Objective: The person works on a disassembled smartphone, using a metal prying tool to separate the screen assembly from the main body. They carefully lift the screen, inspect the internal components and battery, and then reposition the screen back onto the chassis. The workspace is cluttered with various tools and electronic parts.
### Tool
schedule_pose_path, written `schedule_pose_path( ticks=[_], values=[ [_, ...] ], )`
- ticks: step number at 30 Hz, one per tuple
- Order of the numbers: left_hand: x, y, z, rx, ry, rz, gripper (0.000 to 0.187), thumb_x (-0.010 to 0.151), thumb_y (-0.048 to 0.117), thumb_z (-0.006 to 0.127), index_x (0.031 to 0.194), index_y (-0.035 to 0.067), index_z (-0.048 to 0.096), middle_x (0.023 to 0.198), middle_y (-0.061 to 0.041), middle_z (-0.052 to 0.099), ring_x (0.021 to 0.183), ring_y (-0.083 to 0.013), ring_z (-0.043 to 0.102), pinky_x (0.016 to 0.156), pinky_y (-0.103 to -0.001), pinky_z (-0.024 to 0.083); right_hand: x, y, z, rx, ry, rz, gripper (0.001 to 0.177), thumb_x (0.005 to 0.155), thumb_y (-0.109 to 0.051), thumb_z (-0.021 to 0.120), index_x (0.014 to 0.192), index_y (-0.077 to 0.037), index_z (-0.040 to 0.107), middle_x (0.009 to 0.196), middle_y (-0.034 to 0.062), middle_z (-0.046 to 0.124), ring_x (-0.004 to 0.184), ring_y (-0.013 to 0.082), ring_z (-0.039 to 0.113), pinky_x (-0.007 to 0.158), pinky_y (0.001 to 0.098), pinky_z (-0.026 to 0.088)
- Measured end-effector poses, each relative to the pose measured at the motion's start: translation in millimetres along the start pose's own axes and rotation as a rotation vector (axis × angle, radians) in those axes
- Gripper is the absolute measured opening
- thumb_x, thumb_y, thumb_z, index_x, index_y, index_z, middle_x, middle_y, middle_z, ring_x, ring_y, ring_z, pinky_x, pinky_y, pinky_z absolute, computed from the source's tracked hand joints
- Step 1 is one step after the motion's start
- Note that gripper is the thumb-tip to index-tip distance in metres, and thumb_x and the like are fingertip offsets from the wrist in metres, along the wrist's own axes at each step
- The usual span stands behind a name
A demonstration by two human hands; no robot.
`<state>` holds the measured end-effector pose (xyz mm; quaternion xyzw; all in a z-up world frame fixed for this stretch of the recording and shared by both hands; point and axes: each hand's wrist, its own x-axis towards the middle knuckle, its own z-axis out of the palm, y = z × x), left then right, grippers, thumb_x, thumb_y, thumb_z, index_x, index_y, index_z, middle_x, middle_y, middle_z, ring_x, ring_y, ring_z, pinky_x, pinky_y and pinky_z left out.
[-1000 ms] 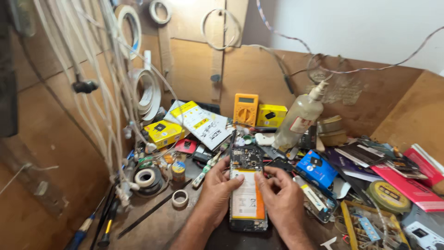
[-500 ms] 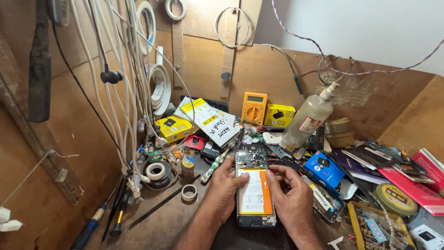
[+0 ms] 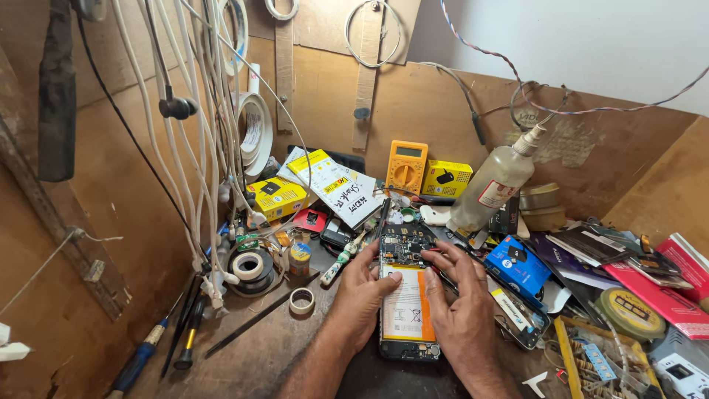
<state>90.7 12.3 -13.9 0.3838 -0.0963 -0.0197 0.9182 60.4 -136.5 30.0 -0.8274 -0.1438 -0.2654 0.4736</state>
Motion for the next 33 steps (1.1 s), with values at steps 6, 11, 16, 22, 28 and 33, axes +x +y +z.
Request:
schedule_pose_path(
  ticks=[6, 11, 16, 22, 28, 33],
  values=[
    [0.3, 3.1, 2.9, 0.065, 0.071, -0.048, 0.069, 0.084, -0.012, 0.059, 0.15, 0.001, 0.042, 0.116, -0.017, 0.072, 0.098, -0.0221, 0.073, 0.086, -0.036, 0.061, -0.6, -4.1, 1.3, -0.195, -0.02, -0.178, 0.039, 0.095, -0.008, 0.061, 0.133, -0.001, 0.057, 0.119, 0.0104, 0.072, 0.113, 0.0193, 0.07, 0.097, 0.0375, 0.051],
    [-0.3, 0.4, -0.3, 0.035, 0.022, 0.013, 0.067, 0.084, -0.014, 0.059, 0.148, -0.002, 0.045, 0.115, -0.017, 0.072, 0.098, -0.0216, 0.072, 0.086, -0.036, 0.061, 0.1, -12.3, 1.0, -0.495, -0.028, -0.321, 0.036, 0.092, -0.015, 0.065, 0.126, -0.004, 0.063, 0.109, 0.0059, 0.077, 0.114, 0.025, 0.06, 0.102, 0.0455, 0.039],
    [-1.5, 1.5, -0.2, 0.022, 0.03, 0.013, 0.068, 0.082, -0.015, 0.058, 0.147, 0.0, 0.047, 0.115, -0.016, 0.072, 0.098, -0.0207, 0.073, 0.086, -0.035, 0.062, -3.8, -12.9, 0.7, -0.469, -0.011, -0.34, 0.035, 0.093, -0.017, 0.064, 0.125, -0.003, 0.065, 0.111, 0.0062, 0.076, 0.12, 0.0264, 0.058, 0.102, 0.0468, 0.037],
    [-1.9, 3.9, 1.2, 0.02, 0.029, -0.018, 0.061, 0.084, -0.012, 0.059, 0.143, 0.0, 0.049, 0.112, -0.017, 0.073, 0.096, -0.0221, 0.073, 0.086, -0.036, 0.061, -6.1, -6.3, 5.5, -0.056, 0.06, -0.219, 0.032, 0.097, -0.008, 0.062, 0.128, 0.001, 0.059, 0.123, 0.0155, 0.063, 0.113, 0.0219, 0.069, 0.096, 0.0366, 0.055],
    [1.4, 1.5, -1.5, 0.041, 0.067, -0.045, 0.052, 0.085, -0.011, 0.06, 0.136, -0.003, 0.052, 0.112, -0.017, 0.074, 0.097, -0.0213, 0.074, 0.087, -0.035, 0.061, -2.9, 3.2, 1.2, -0.208, 0.192, -0.185, 0.022, 0.096, -0.008, 0.065, 0.117, 0.0, 0.065, 0.105, 0.012, 0.074, 0.102, 0.0236, 0.072, 0.089, 0.0366, 0.055],
    [2.8, 1.9, -0.4, 0.063, 0.09, -0.052, 0.046, 0.087, -0.01, 0.06, 0.132, -0.004, 0.055, 0.112, -0.016, 0.074, 0.097, -0.0211, 0.073, 0.087, -0.034, 0.06, -1.8, 7.9, -1.0, -0.25, 0.213, -0.105, 0.019, 0.096, -0.012, 0.067, 0.112, -0.001, 0.067, 0.101, 0.0136, 0.072, 0.095, 0.0243, 0.071, 0.083, 0.0371, 0.056]
  ],
)
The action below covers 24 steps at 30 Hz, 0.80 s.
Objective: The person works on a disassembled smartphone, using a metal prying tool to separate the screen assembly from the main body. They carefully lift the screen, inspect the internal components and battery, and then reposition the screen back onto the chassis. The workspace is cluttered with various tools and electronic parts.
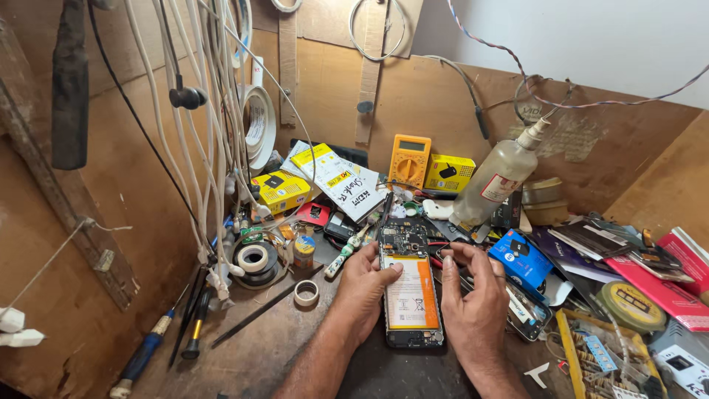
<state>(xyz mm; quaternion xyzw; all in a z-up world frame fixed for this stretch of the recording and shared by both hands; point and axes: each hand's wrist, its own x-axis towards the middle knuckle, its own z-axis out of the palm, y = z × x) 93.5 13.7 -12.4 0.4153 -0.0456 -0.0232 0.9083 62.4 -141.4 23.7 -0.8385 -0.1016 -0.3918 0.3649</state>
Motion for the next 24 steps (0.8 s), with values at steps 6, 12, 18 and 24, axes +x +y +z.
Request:
schedule_pose_path(
  ticks=[6, 12, 18, 24],
  values=[
    [-1.5, 1.0, 0.0, 0.002, -0.019, -0.001, 0.045, 0.088, -0.009, 0.06, 0.132, -0.006, 0.054, 0.111, -0.018, 0.075, 0.096, -0.0225, 0.074, 0.087, -0.035, 0.06, 0.3, 1.8, -0.7, -0.082, -0.005, -0.018, 0.016, 0.095, -0.014, 0.07, 0.105, -0.002, 0.071, 0.092, 0.0111, 0.073, 0.092, 0.0245, 0.069, 0.08, 0.0385, 0.054],
    [-0.9, 0.1, -0.4, 0.003, 0.007, -0.032, 0.046, 0.087, -0.009, 0.059, 0.133, -0.005, 0.053, 0.112, -0.018, 0.074, 0.097, -0.0227, 0.074, 0.087, -0.036, 0.061, 0.4, -0.2, -2.6, -0.081, -0.009, -0.012, 0.014, 0.093, -0.016, 0.07, 0.1, -0.004, 0.074, 0.09, 0.0106, 0.073, 0.092, 0.0256, 0.067, 0.08, 0.0396, 0.053],
    [1.5, -2.6, -1.7, -0.041, -0.005, -0.024, 0.046, 0.088, -0.009, 0.059, 0.134, -0.006, 0.053, 0.113, -0.018, 0.074, 0.098, -0.0227, 0.074, 0.088, -0.035, 0.06, -0.3, -0.4, -3.2, -0.083, -0.019, 0.034, 0.013, 0.093, -0.016, 0.07, 0.098, -0.005, 0.074, 0.091, 0.0116, 0.072, 0.093, 0.0275, 0.066, 0.079, 0.0406, 0.052],
    [3.3, -0.1, -1.8, 0.005, 0.048, -0.071, 0.048, 0.086, -0.008, 0.06, 0.134, -0.003, 0.055, 0.112, -0.019, 0.074, 0.095, -0.0261, 0.073, 0.084, -0.038, 0.06, -0.1, 6.3, -0.9, -0.049, 0.022, -0.022, 0.012, 0.091, -0.014, 0.071, 0.097, -0.004, 0.074, 0.094, 0.0117, 0.073, 0.097, 0.0291, 0.066, 0.083, 0.0405, 0.053]
  ],
)
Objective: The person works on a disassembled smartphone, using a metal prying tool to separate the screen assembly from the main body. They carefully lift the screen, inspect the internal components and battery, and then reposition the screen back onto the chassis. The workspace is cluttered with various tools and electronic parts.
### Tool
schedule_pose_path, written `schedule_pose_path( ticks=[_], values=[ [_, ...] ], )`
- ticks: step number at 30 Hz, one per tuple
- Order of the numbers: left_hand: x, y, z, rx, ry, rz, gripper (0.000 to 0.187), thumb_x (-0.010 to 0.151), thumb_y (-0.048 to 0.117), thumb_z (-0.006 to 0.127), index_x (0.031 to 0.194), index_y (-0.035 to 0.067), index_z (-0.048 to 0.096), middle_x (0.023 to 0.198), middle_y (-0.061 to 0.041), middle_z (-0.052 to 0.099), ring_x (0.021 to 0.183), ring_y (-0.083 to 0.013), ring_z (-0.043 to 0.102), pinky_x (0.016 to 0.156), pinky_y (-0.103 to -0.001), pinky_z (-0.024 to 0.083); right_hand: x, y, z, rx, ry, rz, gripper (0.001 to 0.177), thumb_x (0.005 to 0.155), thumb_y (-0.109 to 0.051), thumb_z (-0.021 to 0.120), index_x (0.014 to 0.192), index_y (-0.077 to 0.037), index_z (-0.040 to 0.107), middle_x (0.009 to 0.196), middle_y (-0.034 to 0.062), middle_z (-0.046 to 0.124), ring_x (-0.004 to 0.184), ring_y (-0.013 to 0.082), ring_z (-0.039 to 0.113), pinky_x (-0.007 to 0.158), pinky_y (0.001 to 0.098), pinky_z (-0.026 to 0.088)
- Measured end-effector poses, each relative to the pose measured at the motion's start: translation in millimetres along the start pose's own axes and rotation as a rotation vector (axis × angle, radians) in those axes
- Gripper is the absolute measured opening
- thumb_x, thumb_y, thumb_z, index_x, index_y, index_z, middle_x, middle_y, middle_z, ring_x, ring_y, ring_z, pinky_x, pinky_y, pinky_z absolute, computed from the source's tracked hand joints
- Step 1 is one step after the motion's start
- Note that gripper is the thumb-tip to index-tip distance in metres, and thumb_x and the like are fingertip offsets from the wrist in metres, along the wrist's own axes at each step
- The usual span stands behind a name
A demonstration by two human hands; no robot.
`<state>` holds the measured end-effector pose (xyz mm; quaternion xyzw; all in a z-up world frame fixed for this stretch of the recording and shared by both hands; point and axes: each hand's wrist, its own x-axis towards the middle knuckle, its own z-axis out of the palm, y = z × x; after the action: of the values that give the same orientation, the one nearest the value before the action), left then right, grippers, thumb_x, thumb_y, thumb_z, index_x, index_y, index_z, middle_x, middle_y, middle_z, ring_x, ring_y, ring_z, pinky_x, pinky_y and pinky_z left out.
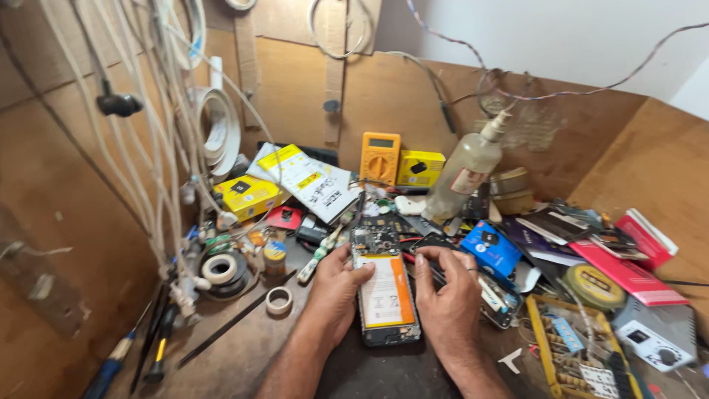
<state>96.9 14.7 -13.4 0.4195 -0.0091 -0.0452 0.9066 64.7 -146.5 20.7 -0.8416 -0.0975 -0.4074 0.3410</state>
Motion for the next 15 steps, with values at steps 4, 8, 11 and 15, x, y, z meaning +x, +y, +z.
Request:
schedule_pose_path(
  ticks=[4, 8, 11, 15],
  values=[
    [-0.1, 0.2, 0.0, 0.0, 0.014, 0.003, 0.049, 0.085, -0.009, 0.06, 0.134, -0.003, 0.055, 0.111, -0.018, 0.073, 0.095, -0.025, 0.074, 0.085, -0.038, 0.061, 4.8, 6.0, -2.3, -0.034, 0.008, -0.003, 0.012, 0.09, -0.015, 0.072, 0.097, -0.005, 0.075, 0.093, 0.0107, 0.075, 0.094, 0.0286, 0.067, 0.082, 0.0398, 0.053],
    [3.7, 2.3, 0.2, -0.02, 0.004, 0.0, 0.049, 0.084, -0.01, 0.059, 0.133, -0.004, 0.054, 0.11, -0.018, 0.074, 0.094, -0.0251, 0.074, 0.085, -0.039, 0.061, 22.5, 20.6, -24.3, -0.012, 0.003, 0.157, 0.015, 0.092, -0.019, 0.072, 0.1, -0.007, 0.076, 0.092, 0.0103, 0.075, 0.078, 0.0252, 0.069, 0.068, 0.0378, 0.053],
    [3.3, 1.8, -1.0, -0.023, 0.024, -0.025, 0.049, 0.084, -0.009, 0.058, 0.132, -0.004, 0.054, 0.108, -0.019, 0.074, 0.092, -0.0262, 0.074, 0.084, -0.04, 0.061, 38.1, 38.6, -46.8, -0.004, -0.063, 0.29, 0.018, 0.093, -0.023, 0.072, 0.101, -0.007, 0.077, 0.087, 0.0091, 0.078, 0.071, 0.0228, 0.069, 0.065, 0.035, 0.053],
    [5.0, 0.4, -1.5, -0.044, 0.011, 0.001, 0.049, 0.083, -0.009, 0.059, 0.132, -0.004, 0.055, 0.107, -0.019, 0.074, 0.092, -0.0247, 0.074, 0.085, -0.039, 0.061, 43.9, 52.6, -58.8, -0.231, -0.282, 0.391, 0.025, 0.086, -0.031, 0.076, 0.098, -0.009, 0.079, 0.082, 0.0093, 0.078, 0.069, 0.022, 0.075, 0.069, 0.0368, 0.056]
  ],
)
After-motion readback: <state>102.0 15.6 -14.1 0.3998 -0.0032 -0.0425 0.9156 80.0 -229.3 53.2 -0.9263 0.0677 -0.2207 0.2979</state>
